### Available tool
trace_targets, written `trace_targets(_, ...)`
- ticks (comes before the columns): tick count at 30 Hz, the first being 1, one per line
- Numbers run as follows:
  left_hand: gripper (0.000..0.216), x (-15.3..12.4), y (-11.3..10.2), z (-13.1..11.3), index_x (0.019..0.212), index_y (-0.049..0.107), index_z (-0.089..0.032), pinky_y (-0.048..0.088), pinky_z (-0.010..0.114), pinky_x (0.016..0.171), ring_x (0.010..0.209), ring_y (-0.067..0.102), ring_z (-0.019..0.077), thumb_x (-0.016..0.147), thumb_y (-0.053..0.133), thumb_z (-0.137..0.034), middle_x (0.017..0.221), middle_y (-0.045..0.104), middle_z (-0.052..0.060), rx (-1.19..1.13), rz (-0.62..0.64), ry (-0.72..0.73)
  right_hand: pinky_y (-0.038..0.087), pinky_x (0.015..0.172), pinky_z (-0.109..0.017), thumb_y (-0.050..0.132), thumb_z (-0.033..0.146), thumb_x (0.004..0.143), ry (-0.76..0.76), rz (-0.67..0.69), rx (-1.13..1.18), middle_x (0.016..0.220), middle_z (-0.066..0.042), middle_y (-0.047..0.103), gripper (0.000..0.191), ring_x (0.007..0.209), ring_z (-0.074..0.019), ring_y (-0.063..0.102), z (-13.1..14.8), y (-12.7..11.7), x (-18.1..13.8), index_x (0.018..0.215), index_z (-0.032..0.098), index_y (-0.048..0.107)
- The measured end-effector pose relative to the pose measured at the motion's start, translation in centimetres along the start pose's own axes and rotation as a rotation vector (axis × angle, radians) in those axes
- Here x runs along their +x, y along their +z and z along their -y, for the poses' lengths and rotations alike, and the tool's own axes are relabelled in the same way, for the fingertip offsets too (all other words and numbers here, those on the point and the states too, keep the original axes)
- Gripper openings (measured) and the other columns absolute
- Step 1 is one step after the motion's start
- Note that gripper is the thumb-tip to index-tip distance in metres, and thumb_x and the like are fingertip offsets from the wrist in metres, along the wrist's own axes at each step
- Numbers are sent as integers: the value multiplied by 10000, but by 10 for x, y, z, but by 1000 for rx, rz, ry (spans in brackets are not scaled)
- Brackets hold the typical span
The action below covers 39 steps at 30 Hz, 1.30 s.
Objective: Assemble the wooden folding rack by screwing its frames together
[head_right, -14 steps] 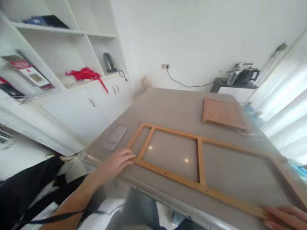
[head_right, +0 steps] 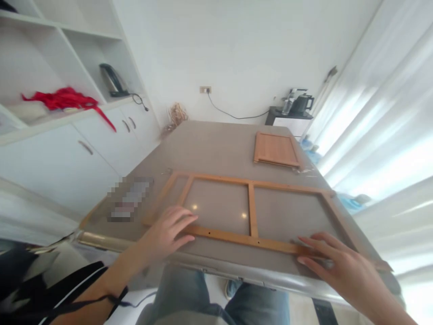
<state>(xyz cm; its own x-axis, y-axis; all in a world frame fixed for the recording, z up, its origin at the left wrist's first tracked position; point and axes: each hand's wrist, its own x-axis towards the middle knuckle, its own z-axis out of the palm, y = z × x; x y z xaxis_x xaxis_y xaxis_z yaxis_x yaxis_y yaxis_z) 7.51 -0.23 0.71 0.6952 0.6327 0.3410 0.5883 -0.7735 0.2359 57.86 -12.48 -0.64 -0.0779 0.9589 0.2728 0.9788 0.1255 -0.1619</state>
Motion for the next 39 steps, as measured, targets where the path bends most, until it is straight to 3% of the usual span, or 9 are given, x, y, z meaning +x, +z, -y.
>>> trace_targets(2,376,12,11,-8,1338,615,-210,485,461,1086,1213,597,281,997,673,-357,1268,643,105,-41,73,48,602,613,-312,591,616,972,-12,105,-7,1229,-26,734,346,828,-217,774,16,-2,5,1203,425,766)
trace_targets(5,183,19,23,-11,1198,663,-210,550,375,946,1061,659,232,1026,619,-257,1141,670,70,-107,144,53,600,723,-312,528,544,1032,-7,201,78,1168,-44,732,332,882,-214,761,32,-8,10,1144,332,757)
trace_targets(8,148,19,31,-6,1144,669,-202,560,344,879,985,682,216,1052,556,-231,1085,676,61,-145,130,46,576,780,-307,520,485,1055,22,242,154,1162,-49,718,300,898,-198,737,39,-16,12,1152,298,735)
trace_targets(13,237,16,36,-4,1170,679,-213,568,339,875,991,698,219,1084,492,-331,1087,688,60,-140,70,56,538,779,-299,570,442,1043,32,311,181,1103,-24,713,227,856,-179,713,44,-24,17,1093,297,736)
trace_targets(17,311,5,38,-2,1275,657,-235,567,352,909,1033,705,224,1090,469,-399,1154,681,65,-81,-10,80,528,780,-302,623,470,1014,54,275,116,1174,-26,693,240,808,-161,709,41,-26,14,1162,322,740)
trace_targets(21,444,-12,42,16,1402,608,-237,537,408,1003,1104,690,263,1059,510,-502,1213,679,83,9,-122,98,526,742,-297,680,486,972,105,230,94,1223,-31,685,320,740,-140,699,31,-29,3,1250,333,718)
trace_targets(27,406,-21,48,37,1293,675,-267,548,349,947,1071,701,227,1096,410,-503,1156,729,38,-10,-116,166,539,795,-276,620,445,1015,126,187,126,1126,-34,721,221,919,-178,737,19,-35,-8,1106,289,746)
trace_targets(33,407,-16,45,33,1292,680,-271,564,346,936,1042,705,227,1087,430,-517,1146,722,48,-46,-121,133,546,797,-286,606,437,1018,119,199,134,1126,-38,731,227,922,-181,736,21,-36,-5,1114,279,740)
trace_targets(39,273,-14,30,12,1274,674,-252,569,358,947,1058,683,218,1072,533,-369,1138,689,58,-73,-83,44,597,743,-337,568,489,1009,101,180,98,1163,-53,741,273,910,-238,762,13,-31,-11,1139,318,736)
